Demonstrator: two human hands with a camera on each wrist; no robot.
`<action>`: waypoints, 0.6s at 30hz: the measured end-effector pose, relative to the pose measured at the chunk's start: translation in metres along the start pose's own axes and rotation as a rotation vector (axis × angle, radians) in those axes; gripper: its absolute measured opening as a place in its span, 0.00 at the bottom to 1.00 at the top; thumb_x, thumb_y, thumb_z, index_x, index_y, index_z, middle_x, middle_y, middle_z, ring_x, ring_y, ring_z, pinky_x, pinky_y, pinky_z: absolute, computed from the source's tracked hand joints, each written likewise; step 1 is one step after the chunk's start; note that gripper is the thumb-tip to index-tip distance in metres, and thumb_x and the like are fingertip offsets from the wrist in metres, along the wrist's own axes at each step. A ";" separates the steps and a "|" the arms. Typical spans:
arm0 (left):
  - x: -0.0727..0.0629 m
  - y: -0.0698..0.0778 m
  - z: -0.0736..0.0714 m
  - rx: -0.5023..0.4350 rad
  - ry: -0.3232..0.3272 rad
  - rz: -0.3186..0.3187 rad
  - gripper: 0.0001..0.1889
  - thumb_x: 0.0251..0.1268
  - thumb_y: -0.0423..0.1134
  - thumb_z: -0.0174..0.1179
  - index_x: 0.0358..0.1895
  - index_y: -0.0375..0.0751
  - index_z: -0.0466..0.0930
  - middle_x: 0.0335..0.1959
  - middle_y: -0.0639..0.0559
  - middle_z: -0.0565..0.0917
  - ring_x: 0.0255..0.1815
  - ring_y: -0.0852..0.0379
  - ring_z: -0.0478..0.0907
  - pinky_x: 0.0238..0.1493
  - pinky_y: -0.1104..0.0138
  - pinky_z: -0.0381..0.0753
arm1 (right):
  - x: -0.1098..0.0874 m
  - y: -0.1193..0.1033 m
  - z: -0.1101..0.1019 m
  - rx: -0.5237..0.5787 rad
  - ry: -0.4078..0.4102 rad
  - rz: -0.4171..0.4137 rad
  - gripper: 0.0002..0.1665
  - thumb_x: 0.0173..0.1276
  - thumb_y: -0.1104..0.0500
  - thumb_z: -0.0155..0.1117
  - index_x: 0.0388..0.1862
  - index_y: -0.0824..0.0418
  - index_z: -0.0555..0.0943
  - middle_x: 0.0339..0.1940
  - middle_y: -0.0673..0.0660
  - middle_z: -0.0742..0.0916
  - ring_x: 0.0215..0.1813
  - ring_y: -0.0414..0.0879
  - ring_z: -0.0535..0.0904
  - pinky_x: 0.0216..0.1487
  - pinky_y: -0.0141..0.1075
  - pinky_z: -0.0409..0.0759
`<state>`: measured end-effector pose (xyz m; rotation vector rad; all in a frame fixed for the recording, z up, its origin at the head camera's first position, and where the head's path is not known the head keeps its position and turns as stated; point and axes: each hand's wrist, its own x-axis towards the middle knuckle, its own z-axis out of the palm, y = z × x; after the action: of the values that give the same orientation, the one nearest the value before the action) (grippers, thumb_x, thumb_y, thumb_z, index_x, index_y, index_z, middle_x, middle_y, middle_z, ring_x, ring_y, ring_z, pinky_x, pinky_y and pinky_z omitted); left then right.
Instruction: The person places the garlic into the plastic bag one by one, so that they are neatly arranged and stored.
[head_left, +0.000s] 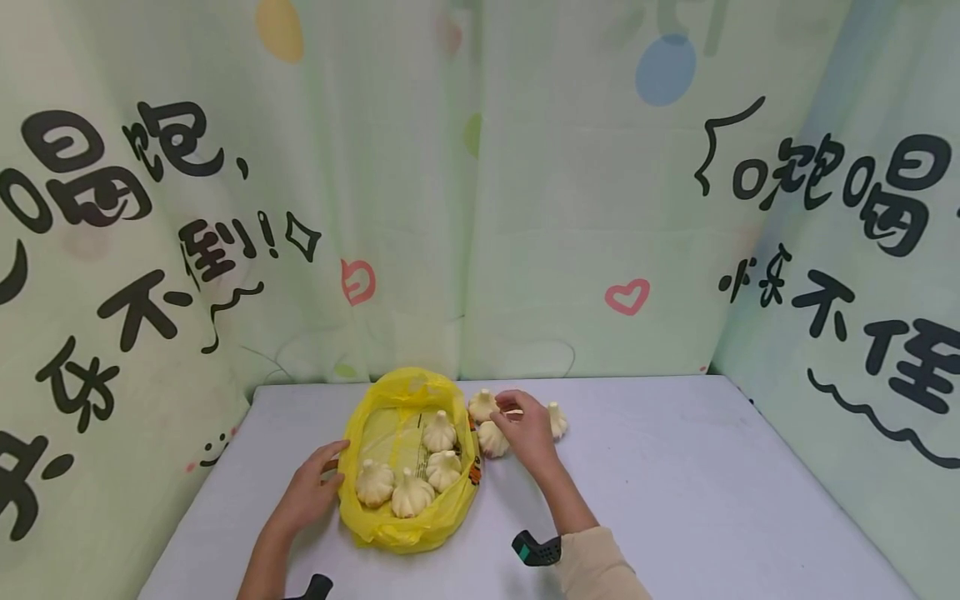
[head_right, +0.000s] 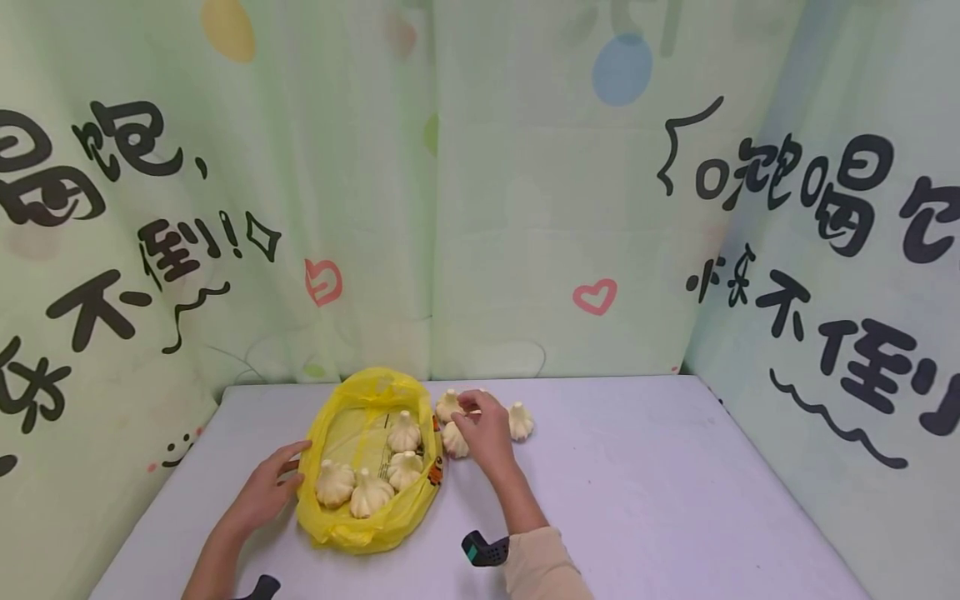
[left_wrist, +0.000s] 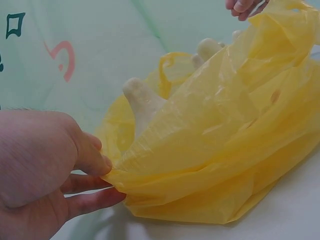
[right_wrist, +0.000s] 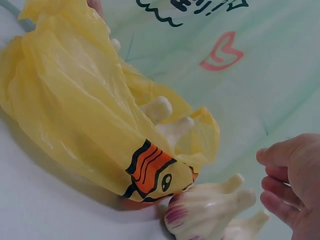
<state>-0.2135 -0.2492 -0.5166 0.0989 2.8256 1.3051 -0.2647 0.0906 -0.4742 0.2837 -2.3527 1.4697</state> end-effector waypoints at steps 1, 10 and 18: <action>0.000 0.000 0.000 0.001 0.000 -0.001 0.27 0.69 0.28 0.49 0.72 0.39 0.61 0.72 0.37 0.63 0.66 0.36 0.70 0.63 0.46 0.74 | 0.000 0.001 0.000 -0.003 0.002 -0.002 0.15 0.59 0.67 0.70 0.46 0.69 0.81 0.43 0.62 0.86 0.46 0.55 0.83 0.49 0.47 0.84; 0.001 -0.002 0.002 0.016 0.002 -0.015 0.27 0.70 0.28 0.50 0.72 0.40 0.61 0.72 0.38 0.63 0.66 0.37 0.70 0.64 0.45 0.73 | -0.003 0.008 -0.001 0.014 0.014 0.007 0.13 0.57 0.69 0.70 0.43 0.69 0.81 0.41 0.65 0.86 0.46 0.57 0.83 0.47 0.46 0.85; -0.002 0.002 0.001 0.011 0.004 -0.015 0.27 0.69 0.28 0.50 0.72 0.40 0.61 0.73 0.37 0.63 0.66 0.36 0.70 0.63 0.45 0.73 | -0.006 0.014 -0.001 -0.019 0.003 0.022 0.14 0.60 0.67 0.68 0.45 0.68 0.81 0.43 0.62 0.86 0.48 0.55 0.83 0.49 0.47 0.85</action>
<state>-0.2118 -0.2470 -0.5155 0.0756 2.8319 1.2884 -0.2635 0.0975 -0.4877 0.2520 -2.3734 1.4562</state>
